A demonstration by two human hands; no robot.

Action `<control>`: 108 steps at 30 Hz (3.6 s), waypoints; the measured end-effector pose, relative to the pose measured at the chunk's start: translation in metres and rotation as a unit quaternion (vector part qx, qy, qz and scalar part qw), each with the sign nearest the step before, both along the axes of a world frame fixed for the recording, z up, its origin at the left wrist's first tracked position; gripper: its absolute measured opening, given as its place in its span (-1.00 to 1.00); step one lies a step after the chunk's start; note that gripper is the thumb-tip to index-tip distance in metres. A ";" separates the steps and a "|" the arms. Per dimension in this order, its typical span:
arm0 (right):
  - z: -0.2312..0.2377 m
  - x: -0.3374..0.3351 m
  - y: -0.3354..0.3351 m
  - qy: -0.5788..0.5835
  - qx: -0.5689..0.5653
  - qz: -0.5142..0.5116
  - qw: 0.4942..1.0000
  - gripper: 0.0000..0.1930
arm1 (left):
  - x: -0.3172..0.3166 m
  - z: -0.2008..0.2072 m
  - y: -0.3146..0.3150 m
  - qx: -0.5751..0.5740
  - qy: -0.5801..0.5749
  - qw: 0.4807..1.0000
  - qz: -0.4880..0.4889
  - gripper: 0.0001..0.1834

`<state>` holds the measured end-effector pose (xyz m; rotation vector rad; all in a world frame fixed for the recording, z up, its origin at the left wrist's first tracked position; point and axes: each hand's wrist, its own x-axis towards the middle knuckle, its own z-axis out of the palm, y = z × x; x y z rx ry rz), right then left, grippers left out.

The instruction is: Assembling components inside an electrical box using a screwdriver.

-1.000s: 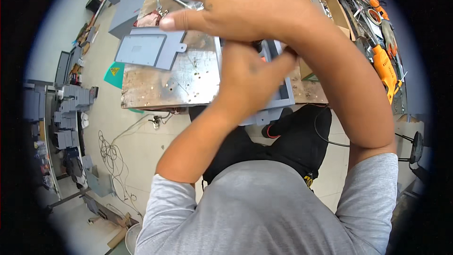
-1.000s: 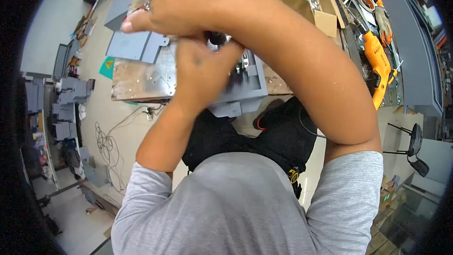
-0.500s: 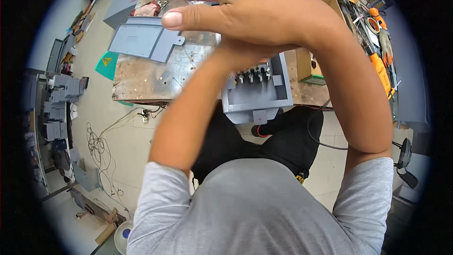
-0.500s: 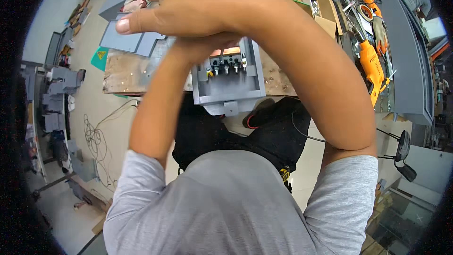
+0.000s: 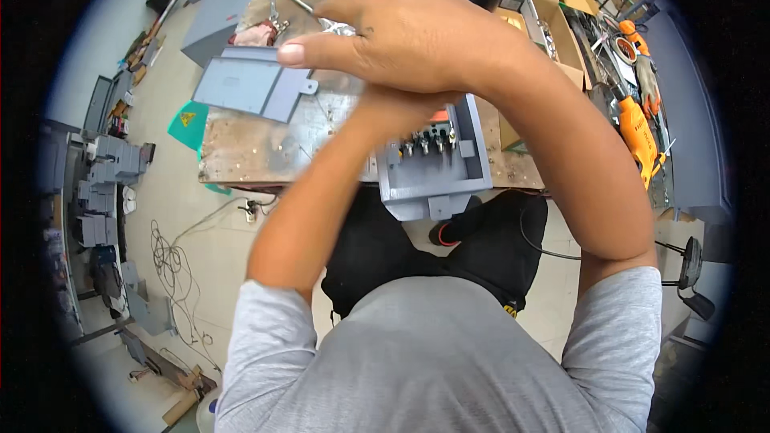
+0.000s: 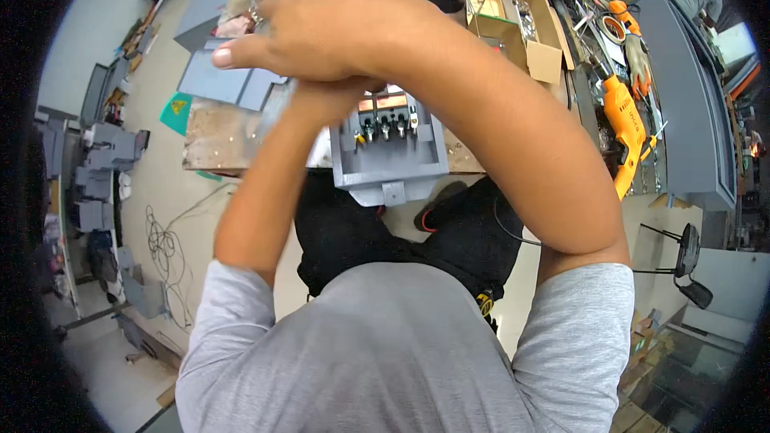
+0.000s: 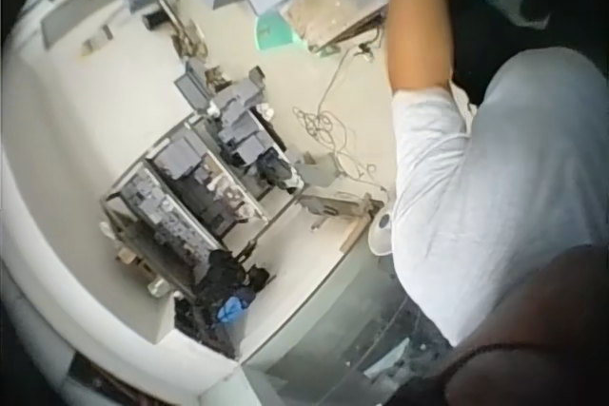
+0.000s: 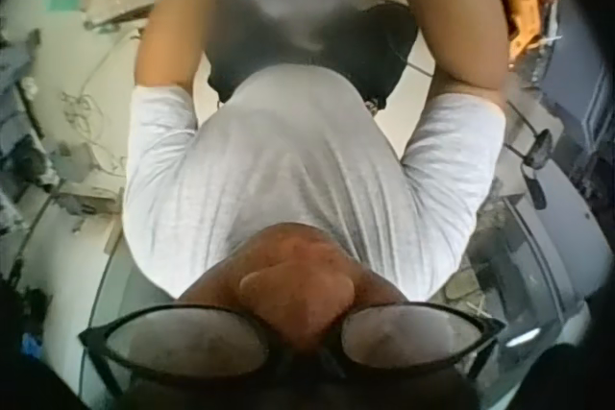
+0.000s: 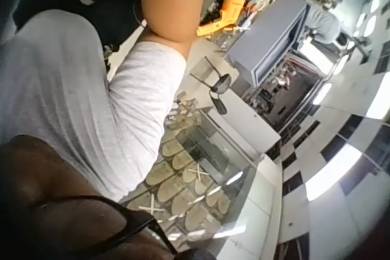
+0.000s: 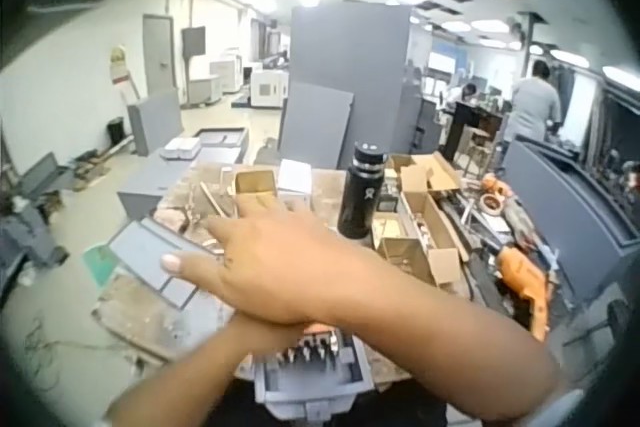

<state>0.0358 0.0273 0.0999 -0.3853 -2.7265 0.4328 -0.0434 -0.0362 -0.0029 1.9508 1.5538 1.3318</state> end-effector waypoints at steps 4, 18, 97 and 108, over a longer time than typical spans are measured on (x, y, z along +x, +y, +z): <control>0.021 -0.005 -0.015 -0.033 0.038 -0.052 0.997 -0.15 | 0.024 -0.006 -0.022 0.049 -0.114 0.992 0.022 -0.52; 0.012 -0.009 -0.024 -0.056 -0.035 -0.092 0.994 -0.03 | -0.025 0.005 0.003 -0.092 -0.030 0.995 0.014 -0.60; 0.061 0.003 -0.020 -0.020 -0.116 0.039 0.992 -0.12 | -0.041 0.052 0.017 -0.244 -0.059 0.943 -0.217 -0.71; 0.057 -0.001 -0.033 -0.107 0.049 -0.058 0.991 -0.29 | -0.043 0.027 0.016 -0.239 -0.062 0.958 -0.148 -0.55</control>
